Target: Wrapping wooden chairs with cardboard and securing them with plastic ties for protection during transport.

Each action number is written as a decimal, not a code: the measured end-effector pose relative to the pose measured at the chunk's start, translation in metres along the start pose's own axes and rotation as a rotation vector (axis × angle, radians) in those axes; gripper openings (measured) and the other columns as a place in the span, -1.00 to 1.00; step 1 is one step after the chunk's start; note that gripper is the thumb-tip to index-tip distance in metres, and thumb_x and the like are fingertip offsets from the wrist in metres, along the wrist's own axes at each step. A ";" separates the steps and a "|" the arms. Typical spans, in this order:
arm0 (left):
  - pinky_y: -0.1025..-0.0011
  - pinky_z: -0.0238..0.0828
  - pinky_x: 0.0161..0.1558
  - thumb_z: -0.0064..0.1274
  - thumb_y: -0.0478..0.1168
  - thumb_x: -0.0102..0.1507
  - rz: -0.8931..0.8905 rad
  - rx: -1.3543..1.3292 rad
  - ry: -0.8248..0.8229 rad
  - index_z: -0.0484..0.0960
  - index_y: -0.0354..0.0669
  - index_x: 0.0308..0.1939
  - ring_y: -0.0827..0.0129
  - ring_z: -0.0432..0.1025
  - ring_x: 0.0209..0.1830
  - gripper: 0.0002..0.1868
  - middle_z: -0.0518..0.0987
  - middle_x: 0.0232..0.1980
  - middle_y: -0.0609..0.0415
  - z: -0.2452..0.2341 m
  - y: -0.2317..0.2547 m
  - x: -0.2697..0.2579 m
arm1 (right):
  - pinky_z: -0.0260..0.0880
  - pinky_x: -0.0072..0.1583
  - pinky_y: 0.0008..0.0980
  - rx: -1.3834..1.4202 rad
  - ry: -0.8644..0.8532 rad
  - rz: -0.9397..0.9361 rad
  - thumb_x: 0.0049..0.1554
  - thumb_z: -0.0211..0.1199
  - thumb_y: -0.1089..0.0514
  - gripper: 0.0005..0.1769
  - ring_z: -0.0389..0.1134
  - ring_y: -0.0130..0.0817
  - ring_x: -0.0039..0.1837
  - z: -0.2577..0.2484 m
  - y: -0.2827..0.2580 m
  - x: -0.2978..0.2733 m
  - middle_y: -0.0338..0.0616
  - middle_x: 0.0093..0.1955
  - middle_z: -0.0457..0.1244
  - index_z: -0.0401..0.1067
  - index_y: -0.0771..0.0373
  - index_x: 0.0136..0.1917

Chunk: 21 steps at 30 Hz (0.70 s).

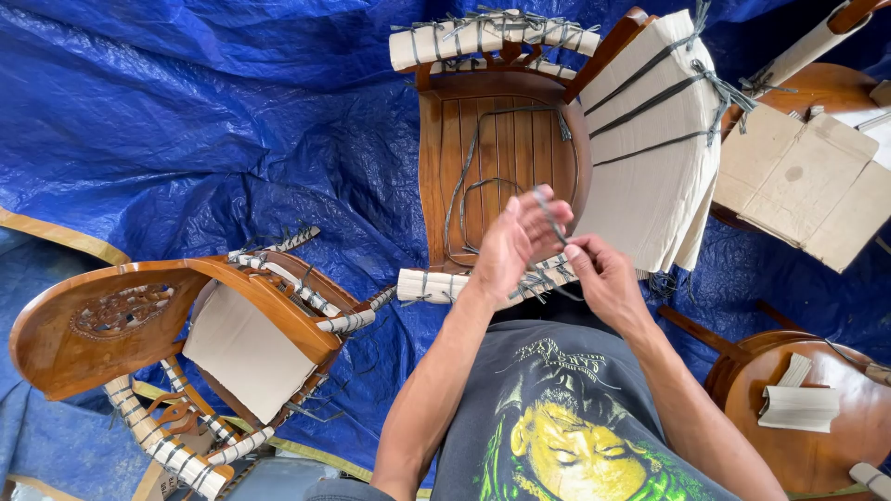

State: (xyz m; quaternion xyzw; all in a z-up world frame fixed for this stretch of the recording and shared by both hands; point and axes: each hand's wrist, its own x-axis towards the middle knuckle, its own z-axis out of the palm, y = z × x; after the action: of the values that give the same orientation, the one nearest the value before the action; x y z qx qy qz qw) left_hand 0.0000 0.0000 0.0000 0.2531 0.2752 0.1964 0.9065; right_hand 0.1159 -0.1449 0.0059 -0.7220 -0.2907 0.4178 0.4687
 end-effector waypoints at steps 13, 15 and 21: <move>0.36 0.40 -0.06 -0.21 -0.10 0.59 0.249 -0.218 0.003 0.56 -0.22 0.00 0.42 0.36 -0.30 -0.70 0.42 -0.35 0.20 -0.016 -0.002 0.036 | 0.32 -0.10 -0.63 0.151 -0.197 0.163 0.22 0.11 0.13 -0.66 0.24 -0.64 -0.18 -0.024 -0.008 -0.020 -0.39 -0.21 0.29 0.41 0.22 0.25; 0.35 0.44 0.00 -0.19 -0.08 0.54 0.180 -0.183 0.024 0.56 -0.21 0.00 0.38 0.44 -0.21 -0.69 0.48 -0.29 0.16 -0.002 -0.014 0.042 | 0.06 -0.25 -0.58 0.236 -0.239 0.255 0.35 0.08 0.10 -0.72 0.03 -0.59 -0.27 -0.036 0.010 -0.025 -0.39 -0.32 0.08 0.55 0.30 0.05; 0.41 0.52 0.00 -0.11 -0.11 0.44 -0.024 0.200 0.364 0.59 -0.18 0.02 0.45 0.51 -0.14 -0.74 0.58 -0.16 0.11 -0.049 -0.058 0.074 | 0.05 -0.31 -0.52 0.578 0.192 0.417 0.30 0.04 0.27 -0.86 0.07 -0.51 -0.33 -0.202 -0.021 -0.056 -0.32 -0.32 0.14 0.42 0.28 -0.06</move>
State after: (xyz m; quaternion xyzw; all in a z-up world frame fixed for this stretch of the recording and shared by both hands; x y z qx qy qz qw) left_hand 0.0409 0.0075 -0.0976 0.2987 0.4556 0.1998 0.8144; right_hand 0.2648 -0.2701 0.0861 -0.6395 0.0378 0.4997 0.5831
